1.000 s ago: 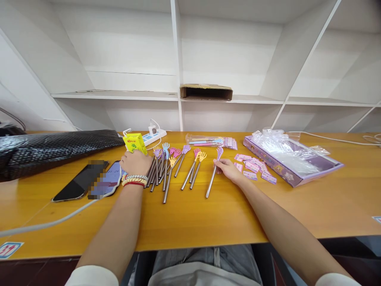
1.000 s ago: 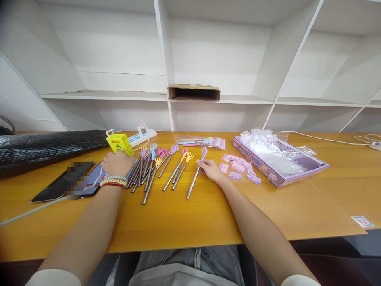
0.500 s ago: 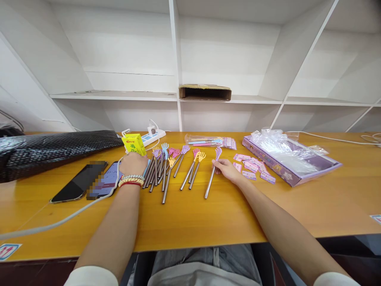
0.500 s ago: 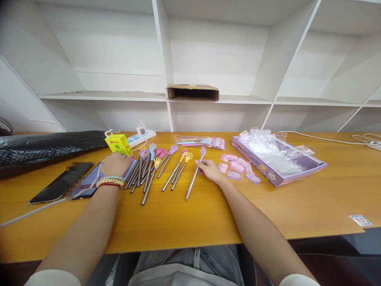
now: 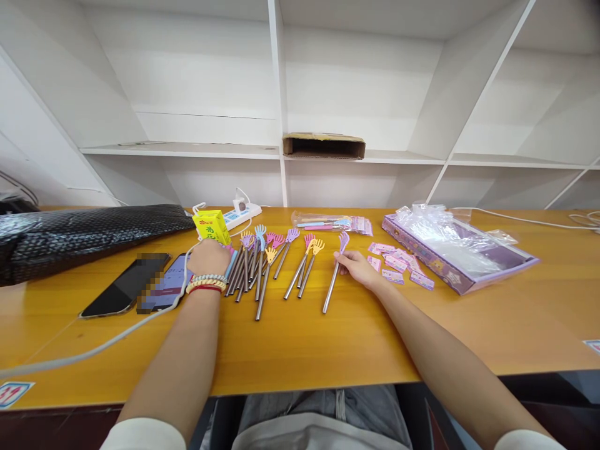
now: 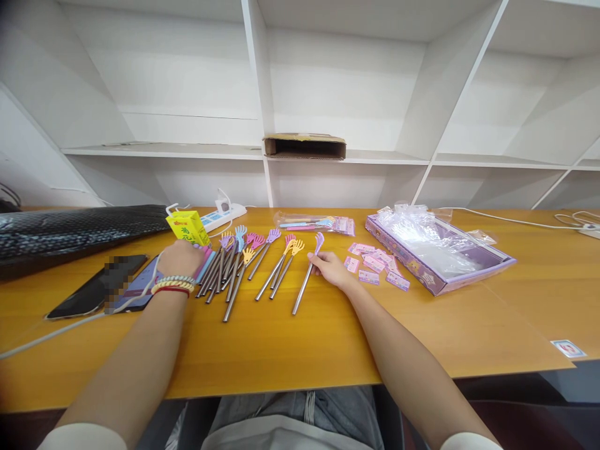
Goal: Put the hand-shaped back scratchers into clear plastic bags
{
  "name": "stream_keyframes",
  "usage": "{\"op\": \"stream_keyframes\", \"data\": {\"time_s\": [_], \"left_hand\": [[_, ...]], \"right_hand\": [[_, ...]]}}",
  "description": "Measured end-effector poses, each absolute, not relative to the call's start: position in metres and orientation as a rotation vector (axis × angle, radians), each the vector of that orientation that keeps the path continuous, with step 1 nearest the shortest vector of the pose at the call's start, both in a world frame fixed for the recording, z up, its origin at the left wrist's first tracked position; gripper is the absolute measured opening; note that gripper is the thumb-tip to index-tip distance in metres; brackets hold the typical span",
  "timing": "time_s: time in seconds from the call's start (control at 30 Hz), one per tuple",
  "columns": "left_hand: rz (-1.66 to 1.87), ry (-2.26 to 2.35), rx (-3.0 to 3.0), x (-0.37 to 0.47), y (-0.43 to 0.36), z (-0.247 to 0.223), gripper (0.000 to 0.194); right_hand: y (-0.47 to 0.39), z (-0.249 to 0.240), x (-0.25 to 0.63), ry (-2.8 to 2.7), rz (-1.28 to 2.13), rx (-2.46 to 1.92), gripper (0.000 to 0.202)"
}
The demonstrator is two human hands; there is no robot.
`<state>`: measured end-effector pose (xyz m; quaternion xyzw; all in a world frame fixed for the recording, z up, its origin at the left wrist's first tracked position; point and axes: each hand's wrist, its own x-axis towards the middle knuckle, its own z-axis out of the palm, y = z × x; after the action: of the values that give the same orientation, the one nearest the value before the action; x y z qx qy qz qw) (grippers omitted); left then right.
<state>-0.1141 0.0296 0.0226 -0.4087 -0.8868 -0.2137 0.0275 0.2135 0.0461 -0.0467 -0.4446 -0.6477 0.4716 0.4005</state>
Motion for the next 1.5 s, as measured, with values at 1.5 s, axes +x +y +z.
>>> {"op": "stream_keyframes", "data": {"time_s": [1.5], "left_hand": [[-0.586,-2.757,-1.3,-0.1169,0.0282,0.0269,0.043]], "right_hand": [[0.0478,-0.0485,0.2154,-1.711,1.155,-1.137,0.04]]}}
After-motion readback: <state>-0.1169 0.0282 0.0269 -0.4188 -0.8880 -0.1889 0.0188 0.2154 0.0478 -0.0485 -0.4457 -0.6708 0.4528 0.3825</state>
